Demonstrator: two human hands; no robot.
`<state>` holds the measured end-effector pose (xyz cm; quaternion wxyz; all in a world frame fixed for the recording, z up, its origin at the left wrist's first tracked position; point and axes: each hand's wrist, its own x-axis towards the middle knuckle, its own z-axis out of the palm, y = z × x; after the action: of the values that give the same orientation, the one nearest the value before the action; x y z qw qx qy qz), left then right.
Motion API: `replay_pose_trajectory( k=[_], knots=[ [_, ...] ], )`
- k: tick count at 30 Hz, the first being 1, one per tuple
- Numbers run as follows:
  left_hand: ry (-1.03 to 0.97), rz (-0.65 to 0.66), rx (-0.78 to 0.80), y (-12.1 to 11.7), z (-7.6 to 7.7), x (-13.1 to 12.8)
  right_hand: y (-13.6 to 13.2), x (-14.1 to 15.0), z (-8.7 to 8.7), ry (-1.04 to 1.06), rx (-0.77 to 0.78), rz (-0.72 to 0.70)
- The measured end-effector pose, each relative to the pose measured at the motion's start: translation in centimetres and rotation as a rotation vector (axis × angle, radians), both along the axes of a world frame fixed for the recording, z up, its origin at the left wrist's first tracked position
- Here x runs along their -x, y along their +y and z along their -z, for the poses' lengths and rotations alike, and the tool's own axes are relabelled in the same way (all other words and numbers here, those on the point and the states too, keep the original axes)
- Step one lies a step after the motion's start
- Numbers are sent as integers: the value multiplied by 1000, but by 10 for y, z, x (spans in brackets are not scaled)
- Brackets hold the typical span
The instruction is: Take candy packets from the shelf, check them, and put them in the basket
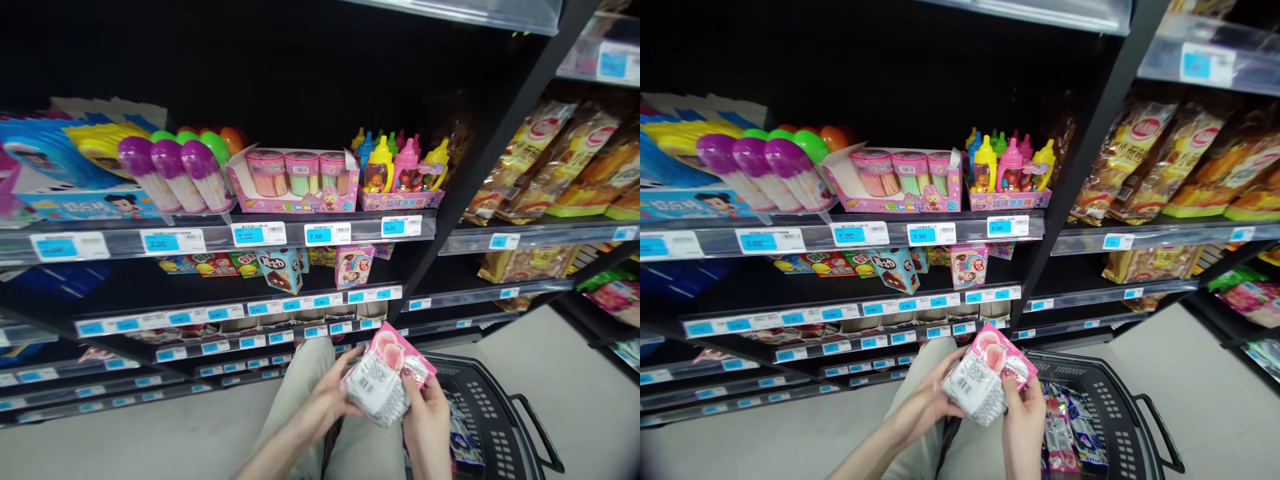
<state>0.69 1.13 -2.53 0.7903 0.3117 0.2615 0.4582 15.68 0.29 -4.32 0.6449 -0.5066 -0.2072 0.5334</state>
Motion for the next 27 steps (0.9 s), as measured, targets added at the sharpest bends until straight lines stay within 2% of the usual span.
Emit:
replay_pose_trajectory(
  k=[2,5,8,10,13,17,20,24,27],
  knots=[
    [-16,-73,-32,-13,9,-8,-6,6,-2,114,27,120],
    [7,-278,-80,-25,20,-20,-13,18,-12,251,107,179],
    [49,-318,-103,-26,23,-25,-18,22,-18,267,147,202],
    [96,-310,-105,-21,19,-22,-20,17,-17,216,80,159],
    [178,-300,-115,-12,9,-12,-23,0,-14,88,-38,15],
    [267,-218,-129,-2,0,3,-25,-23,-13,-119,-35,-167],
    [393,-189,-189,1,0,9,-25,-32,-11,-150,-39,-288],
    [715,-319,-301,0,-1,13,-28,-32,-2,-138,-45,-291],
    [843,-350,-324,-2,-2,13,-32,-25,1,-144,-58,-249]
  ],
)
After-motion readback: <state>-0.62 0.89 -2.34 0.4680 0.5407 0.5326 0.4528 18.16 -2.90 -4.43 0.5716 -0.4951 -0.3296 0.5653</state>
